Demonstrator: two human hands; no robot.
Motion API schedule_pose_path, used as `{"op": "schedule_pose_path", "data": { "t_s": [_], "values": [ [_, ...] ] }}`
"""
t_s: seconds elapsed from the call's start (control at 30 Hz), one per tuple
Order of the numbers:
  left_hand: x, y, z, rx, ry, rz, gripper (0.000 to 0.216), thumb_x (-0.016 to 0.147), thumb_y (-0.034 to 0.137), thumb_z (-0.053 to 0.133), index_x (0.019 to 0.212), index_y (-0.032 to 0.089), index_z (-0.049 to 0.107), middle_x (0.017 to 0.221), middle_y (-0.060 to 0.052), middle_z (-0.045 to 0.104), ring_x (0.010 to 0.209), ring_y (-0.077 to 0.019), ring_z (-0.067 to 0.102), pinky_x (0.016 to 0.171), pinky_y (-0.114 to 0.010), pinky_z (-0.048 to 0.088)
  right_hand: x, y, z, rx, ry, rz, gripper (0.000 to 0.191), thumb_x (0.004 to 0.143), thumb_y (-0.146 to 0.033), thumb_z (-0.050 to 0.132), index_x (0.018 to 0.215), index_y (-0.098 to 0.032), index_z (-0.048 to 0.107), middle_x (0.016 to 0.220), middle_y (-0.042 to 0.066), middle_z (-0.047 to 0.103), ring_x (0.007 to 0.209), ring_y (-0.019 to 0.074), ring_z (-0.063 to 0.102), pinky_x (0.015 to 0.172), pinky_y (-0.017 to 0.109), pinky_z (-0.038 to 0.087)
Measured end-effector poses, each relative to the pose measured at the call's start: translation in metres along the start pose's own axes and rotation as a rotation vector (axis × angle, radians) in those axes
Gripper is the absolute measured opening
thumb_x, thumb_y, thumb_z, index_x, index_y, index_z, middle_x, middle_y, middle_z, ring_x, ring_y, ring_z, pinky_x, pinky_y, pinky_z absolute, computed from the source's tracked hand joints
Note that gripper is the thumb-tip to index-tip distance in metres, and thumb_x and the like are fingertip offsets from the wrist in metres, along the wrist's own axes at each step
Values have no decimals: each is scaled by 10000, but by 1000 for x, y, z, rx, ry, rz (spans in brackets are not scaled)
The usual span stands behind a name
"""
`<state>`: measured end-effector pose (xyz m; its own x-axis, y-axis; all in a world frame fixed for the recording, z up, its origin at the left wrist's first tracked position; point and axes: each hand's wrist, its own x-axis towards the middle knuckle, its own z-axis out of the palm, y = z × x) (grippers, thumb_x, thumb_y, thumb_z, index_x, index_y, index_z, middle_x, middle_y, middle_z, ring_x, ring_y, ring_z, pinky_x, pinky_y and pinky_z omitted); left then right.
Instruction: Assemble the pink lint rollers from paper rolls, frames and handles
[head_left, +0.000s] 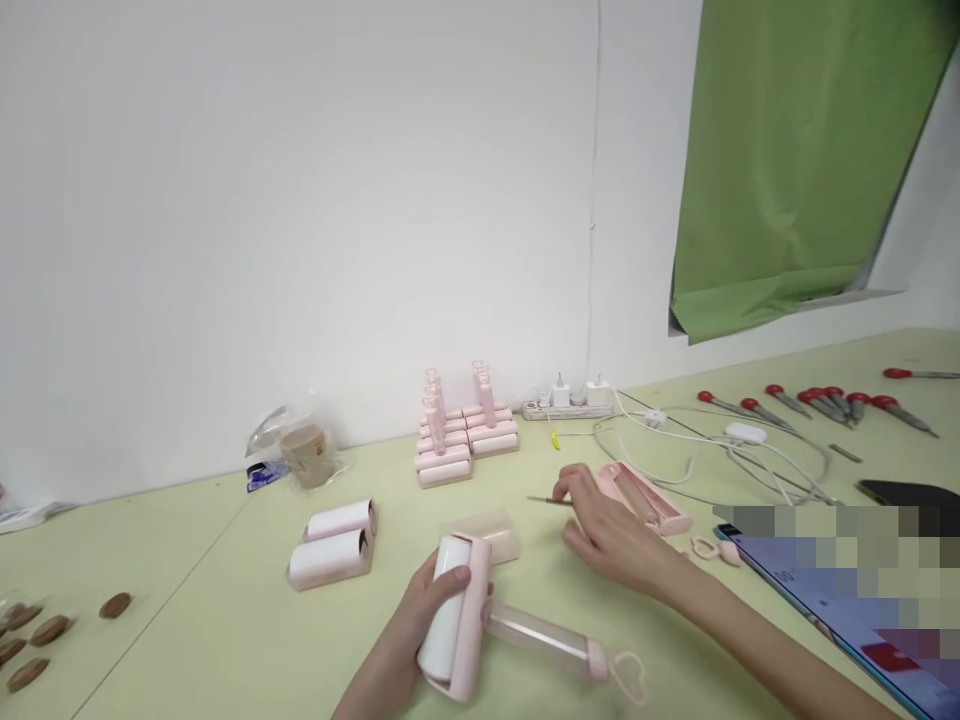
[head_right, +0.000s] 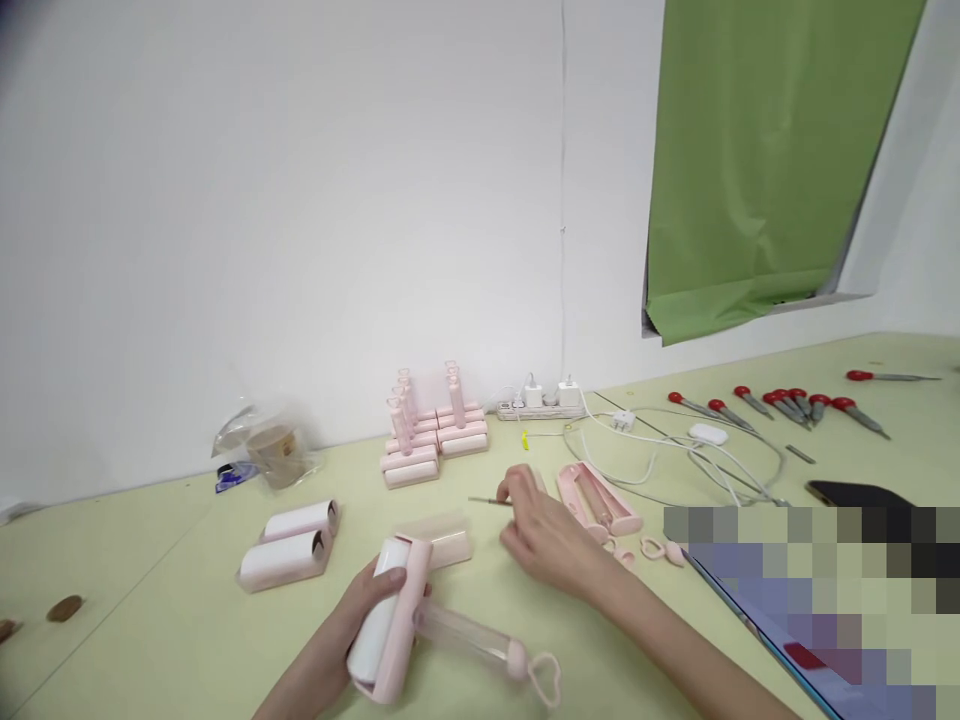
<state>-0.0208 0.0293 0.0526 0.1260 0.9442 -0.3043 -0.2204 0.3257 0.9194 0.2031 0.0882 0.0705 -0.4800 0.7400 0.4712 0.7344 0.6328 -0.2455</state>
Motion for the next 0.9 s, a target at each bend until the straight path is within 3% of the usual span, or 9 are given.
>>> {"op": "schedule_pose_path", "data": {
  "t_s": [0.07, 0.13, 0.2, 0.3, 0.43, 0.67, 0.8, 0.9],
  "values": [
    [1, -4, 3, 94, -30, 114, 420, 645, 341, 657, 993, 193, 475, 744, -6, 617, 654, -142, 577, 609, -229, 447, 1, 0, -6, 167, 14, 48, 237, 835, -144, 293, 1036, -186, 412, 963, 71, 497, 698, 138, 538, 608, 255, 421],
    [4, -9, 5, 218, 19, 210, 422, 633, 322, 662, 981, 206, 454, 662, 35, 575, 608, -128, 544, 564, -208, 419, -2, -8, -11, 281, -59, -12, 256, 885, -220, 278, 1103, -229, 412, 939, 42, 550, 739, 130, 552, 641, 235, 419],
    [6, -14, 6, 324, 76, 296, 371, 659, 316, 628, 959, 209, 437, 641, 47, 547, 594, -126, 520, 557, -208, 405, -8, -19, -14, 258, -145, -108, 269, 891, -267, 317, 1120, -277, 457, 861, 6, 594, 712, 122, 564, 605, 211, 395],
    [7, -17, 8, 411, 118, 382, 309, 680, 285, 583, 943, 196, 447, 759, 8, 578, 697, -157, 540, 643, -242, 421, -17, -31, -14, 94, -159, -214, 295, 882, -246, 349, 1126, -310, 503, 749, -15, 601, 616, 107, 556, 508, 202, 317],
    [3, -13, 12, 481, 134, 397, 255, 674, 252, 561, 908, 158, 526, 829, -39, 611, 782, -199, 551, 716, -274, 423, -23, -34, -11, -23, -115, -231, 328, 880, -213, 340, 1165, -283, 486, 684, -6, 585, 556, 105, 547, 463, 217, 269],
    [-5, -18, 36, 417, 185, 464, 217, 694, 276, 543, 878, 162, 534, 812, -32, 617, 777, -198, 559, 724, -274, 423, -27, -46, -8, 35, -131, -168, 353, 859, -174, 326, 1162, -281, 474, 662, -4, 644, 557, 142, 592, 469, 207, 337],
    [-3, -30, 42, 334, 294, 499, 228, 686, 321, 553, 850, 163, 538, 786, -37, 624, 736, -198, 568, 681, -273, 427, -34, -49, 9, 10, -49, -164, 449, 832, -135, 306, 1266, -248, 334, 728, 10, 665, 570, 156, 608, 439, 209, 341],
    [1, -36, 42, 311, 387, 460, 248, 657, 339, 588, 822, 160, 540, 720, -28, 616, 676, -188, 561, 634, -264, 425, -40, -47, 28, -112, -1, -214, 551, 749, -65, 320, 1278, -217, 288, 652, 4, 632, 487, 146, 586, 381, 216, 275]
  ]
}}
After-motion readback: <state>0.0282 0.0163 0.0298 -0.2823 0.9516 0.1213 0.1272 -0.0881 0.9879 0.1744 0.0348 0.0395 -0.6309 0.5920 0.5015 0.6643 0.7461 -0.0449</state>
